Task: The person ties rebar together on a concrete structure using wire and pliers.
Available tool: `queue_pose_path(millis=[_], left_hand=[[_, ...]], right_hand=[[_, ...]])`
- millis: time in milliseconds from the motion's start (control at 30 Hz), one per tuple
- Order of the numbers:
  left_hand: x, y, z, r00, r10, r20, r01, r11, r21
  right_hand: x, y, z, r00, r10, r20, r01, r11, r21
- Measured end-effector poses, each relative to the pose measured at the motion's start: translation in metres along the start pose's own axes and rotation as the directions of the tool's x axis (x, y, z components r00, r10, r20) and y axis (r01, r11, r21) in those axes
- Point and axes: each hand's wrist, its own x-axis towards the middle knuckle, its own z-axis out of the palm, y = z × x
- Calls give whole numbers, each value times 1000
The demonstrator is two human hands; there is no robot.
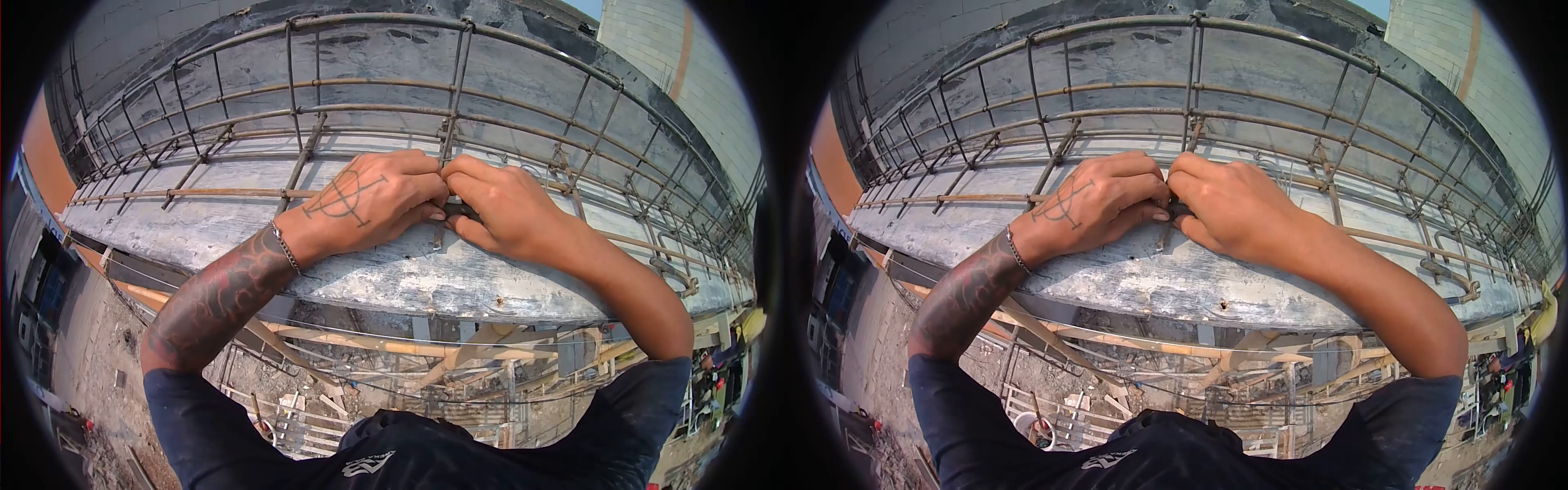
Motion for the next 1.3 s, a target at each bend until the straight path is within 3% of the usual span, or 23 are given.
queue_pose_path(millis=[100, 133, 233, 300, 333, 367, 433, 500, 567, 600, 667, 700, 767, 833, 900, 967, 1033, 1067, 1200, 1267, 1300], left_hand=[[4, 0, 2, 1000, 20, -19, -20, 1000, -16], [6, 1, 2, 999, -37, -7, 37, 997, -75], [10, 0, 6, 996, -81, -35, 75, 987, -144], [9, -1, 3, 977, -215, -4, 207, 946, -249], [11, -1, 3, 988, -144, -58, 131, 973, -192], [11, -1, 2, 989, -135, -63, 122, 975, -185], [11, 2, 1, 953, -303, 10, 295, 921, -254], [11, -1, 4, 948, -319, -2, 307, 914, -264], [13, -3, 5, 928, -368, 55, 364, 871, -329], [13, -5, 4, 925, -366, 99, 376, 856, -355], [14, -7, 5, 928, -355, 111, 370, 854, -365], [14, -7, 6, 929, -353, 115, 370, 851, -372], [15, -12, 7, 935, -331, 129, 355, 845, -400], [16, -14, 6, 939, -314, 140, 344, 834, -432], [17, -14, 3, 941, -294, 167, 336, 863, -377], [10, -21, 11, 960, -247, 131, 280, 874, -398], [5, -22, 13, 994, -83, -70, 66, 974, -216], [3, -19, 13, 988, -154, -29, 142, 959, -245], [-3, -4, 7, 977, -212, 28, 214, 964, -156], [-5, 6, 13, 964, -191, -186, 145, 962, -233], [-4, 9, 16, 967, -181, -181, 132, 958, -253]], right_hand=[[-1, -2, 1, 993, 104, 46, -104, 995, -11], [-1, -2, 0, 993, 111, 46, -110, 994, -8], [2, -4, -8, 990, 138, -42, -139, 990, -18], [15, -5, -28, 897, 287, 337, -314, 949, 27], [22, -5, -38, 866, 269, 421, -313, 949, 38], [27, 0, -44, 869, 271, 413, -311, 950, 31], [32, 12, -53, 765, 184, 618, -279, 958, 60], [31, 15, -58, 782, 163, 602, -270, 959, 91], [37, -4, -68, 695, 315, 646, -280, 947, -160], [36, -9, -65, 694, 322, 644, -288, 944, -162], [33, -20, -59, 796, 361, 485, -122, 882, -456], [32, -23, -57, 792, 373, 484, -135, 879, -457], [38, -35, -58, 893, 268, 360, 8, 793, -610], [49, -46, -61, 865, 323, 383, -34, 801, -598], [57, -54, -54, 921, 155, 357, 106, 782, -614], [67, -74, -46, 894, 189, 405, 159, 712, -684], [74, -84, -34, 916, 123, 383, 211, 664, -717], [73, -88, -35, 914, 129, 385, 209, 663, -719], [73, -119, -52, 944, 105, 314, 140, 732, -667], [64, -128, -67, 949, 130, 288, 82, 778, -623], [56, -124, -76, 993, 4, 116, 56, 861, -506]])
